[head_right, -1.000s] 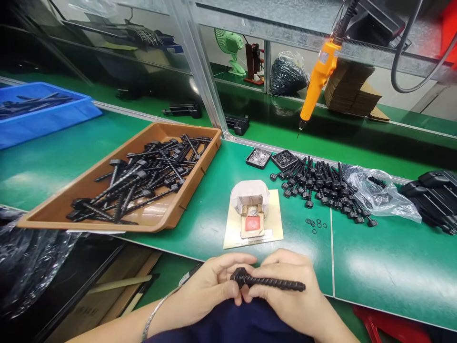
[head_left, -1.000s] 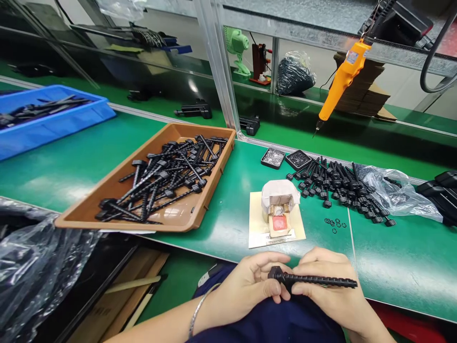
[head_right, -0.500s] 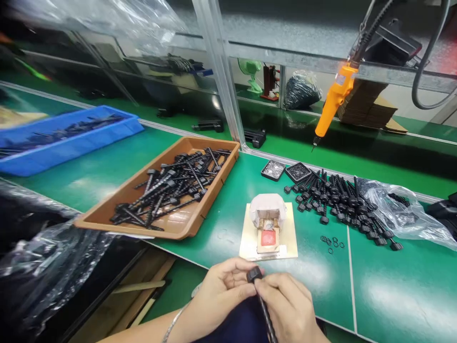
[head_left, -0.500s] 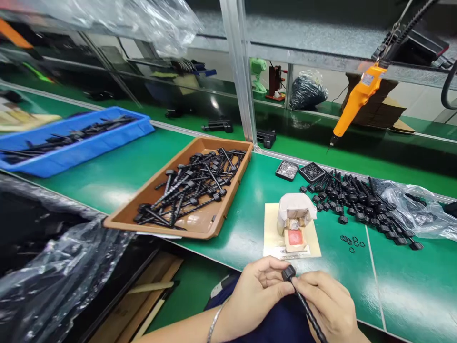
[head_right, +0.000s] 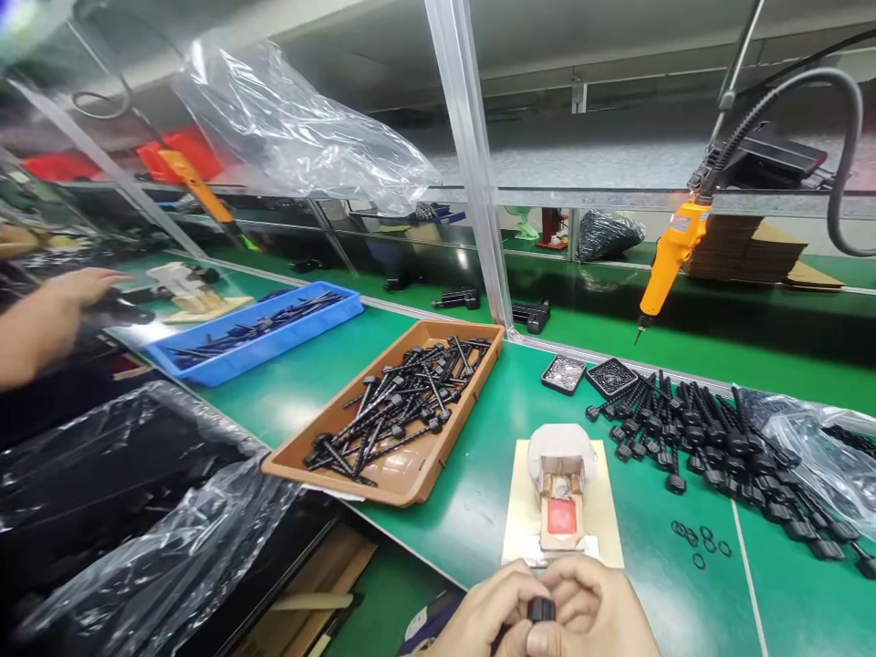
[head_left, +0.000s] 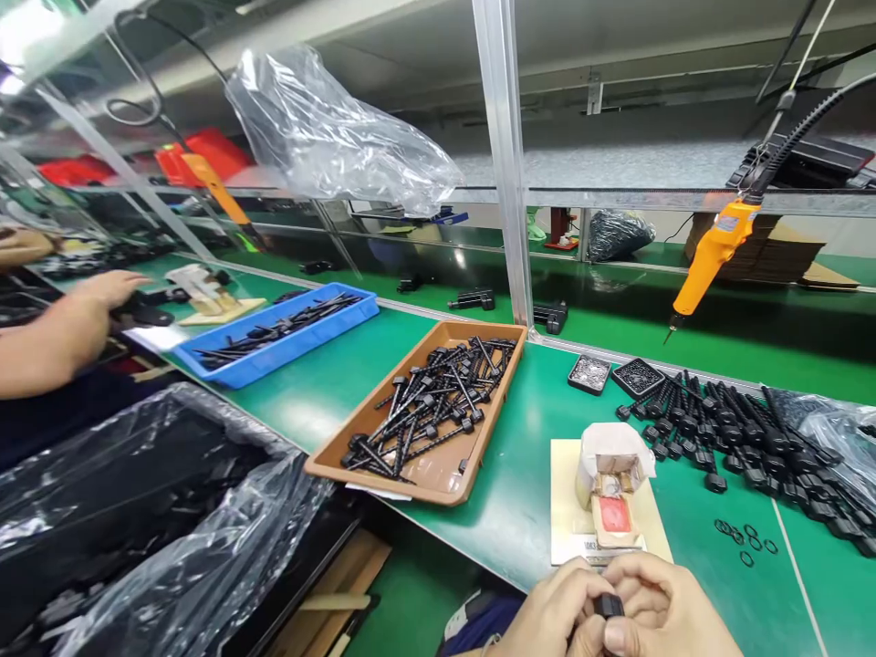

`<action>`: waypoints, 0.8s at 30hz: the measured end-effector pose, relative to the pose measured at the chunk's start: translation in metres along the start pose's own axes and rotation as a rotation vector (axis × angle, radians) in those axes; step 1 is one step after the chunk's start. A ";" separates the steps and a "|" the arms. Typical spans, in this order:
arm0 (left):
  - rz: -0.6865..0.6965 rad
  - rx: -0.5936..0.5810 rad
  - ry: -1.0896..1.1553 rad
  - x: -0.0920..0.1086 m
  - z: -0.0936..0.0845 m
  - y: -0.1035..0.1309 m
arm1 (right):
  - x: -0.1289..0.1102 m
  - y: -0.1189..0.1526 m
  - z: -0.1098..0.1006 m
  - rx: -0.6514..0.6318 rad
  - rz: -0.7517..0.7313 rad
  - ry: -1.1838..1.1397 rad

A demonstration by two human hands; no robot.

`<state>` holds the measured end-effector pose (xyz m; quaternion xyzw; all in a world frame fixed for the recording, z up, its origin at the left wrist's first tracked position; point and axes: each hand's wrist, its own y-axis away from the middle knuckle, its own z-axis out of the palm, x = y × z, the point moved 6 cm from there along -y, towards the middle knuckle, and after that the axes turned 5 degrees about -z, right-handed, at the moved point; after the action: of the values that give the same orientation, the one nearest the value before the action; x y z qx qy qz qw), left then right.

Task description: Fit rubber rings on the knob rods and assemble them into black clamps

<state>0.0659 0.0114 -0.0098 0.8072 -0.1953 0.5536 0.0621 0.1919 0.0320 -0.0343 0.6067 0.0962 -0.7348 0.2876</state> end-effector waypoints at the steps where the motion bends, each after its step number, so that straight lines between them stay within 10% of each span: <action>1: 0.009 -0.010 -0.012 0.004 0.001 0.001 | -0.003 0.001 -0.001 0.040 -0.026 -0.008; 17: 0.259 -0.116 -0.115 0.052 -0.006 0.002 | -0.048 0.041 0.003 0.110 -0.265 0.237; 24: 0.285 -0.127 -0.187 0.057 -0.003 0.002 | -0.046 0.036 0.008 0.053 0.142 -0.031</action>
<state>0.0803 -0.0038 0.0432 0.8138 -0.3474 0.4657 0.0156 0.2094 0.0127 0.0187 0.6080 0.0291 -0.7242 0.3241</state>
